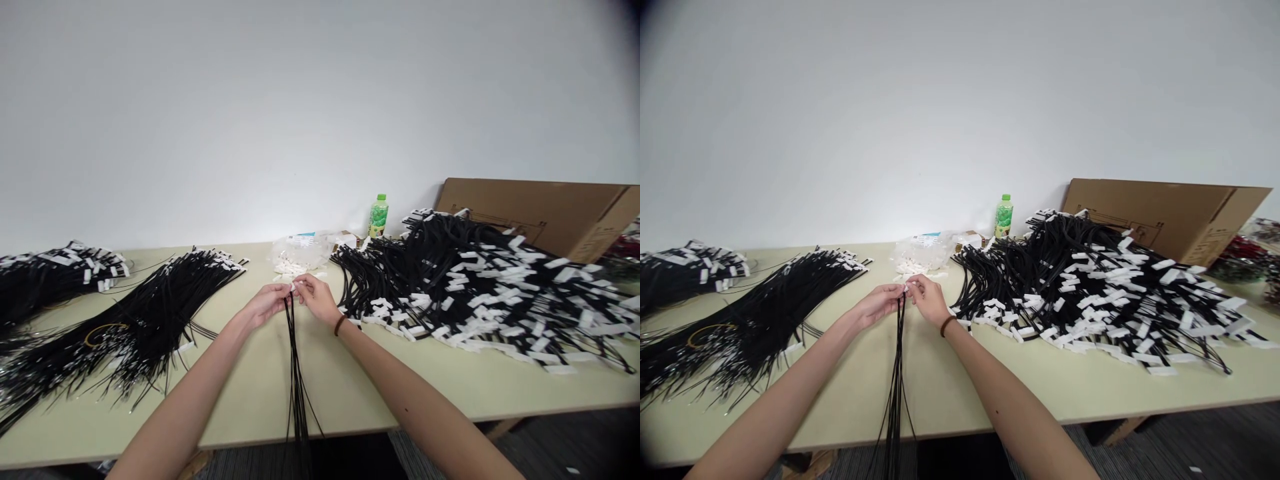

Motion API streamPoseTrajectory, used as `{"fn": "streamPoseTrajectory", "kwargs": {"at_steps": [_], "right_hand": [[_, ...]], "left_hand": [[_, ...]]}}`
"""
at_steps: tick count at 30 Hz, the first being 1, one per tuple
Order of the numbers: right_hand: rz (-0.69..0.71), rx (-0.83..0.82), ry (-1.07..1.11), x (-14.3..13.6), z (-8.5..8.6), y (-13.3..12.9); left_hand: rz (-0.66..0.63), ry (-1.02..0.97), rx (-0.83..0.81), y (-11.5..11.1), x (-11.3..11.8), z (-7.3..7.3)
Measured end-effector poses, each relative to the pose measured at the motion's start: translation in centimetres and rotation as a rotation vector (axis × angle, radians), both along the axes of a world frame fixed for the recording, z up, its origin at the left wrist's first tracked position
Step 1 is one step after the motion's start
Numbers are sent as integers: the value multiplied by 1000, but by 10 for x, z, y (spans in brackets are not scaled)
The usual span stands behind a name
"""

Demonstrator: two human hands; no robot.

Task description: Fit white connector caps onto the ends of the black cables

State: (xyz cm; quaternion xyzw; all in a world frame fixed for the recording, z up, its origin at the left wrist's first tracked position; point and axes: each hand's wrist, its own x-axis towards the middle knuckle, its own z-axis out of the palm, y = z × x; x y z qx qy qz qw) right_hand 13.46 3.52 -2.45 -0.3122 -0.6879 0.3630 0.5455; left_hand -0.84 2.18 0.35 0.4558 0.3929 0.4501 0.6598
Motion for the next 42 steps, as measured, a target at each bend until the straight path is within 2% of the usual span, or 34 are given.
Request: {"fn": "streamPoseTrajectory", "kwargs": {"at_steps": [3,7,11,25,32,38,42], "right_hand": [[-74,104,-72,2,2,-3],[-269,421,-318,8,6,-8],[-284,679,-618,11,8,-12],[-382,996,-935,9,12,-15],[-425,1017,-912,8,13,-16],[-363,815,-683,5,12,-17],[-301,727,-541,5,10,-16]], "left_hand": [[15,-28,-31,0,-1,1],[71,-81,-84,0,-1,1],[79,-105,-91,2,-1,0],[64,-163,-126,1,2,1],[49,-168,-123,3,0,0],[66,-237,-34,7,3,-7],[105,-289,-44,6,6,-7]]}}
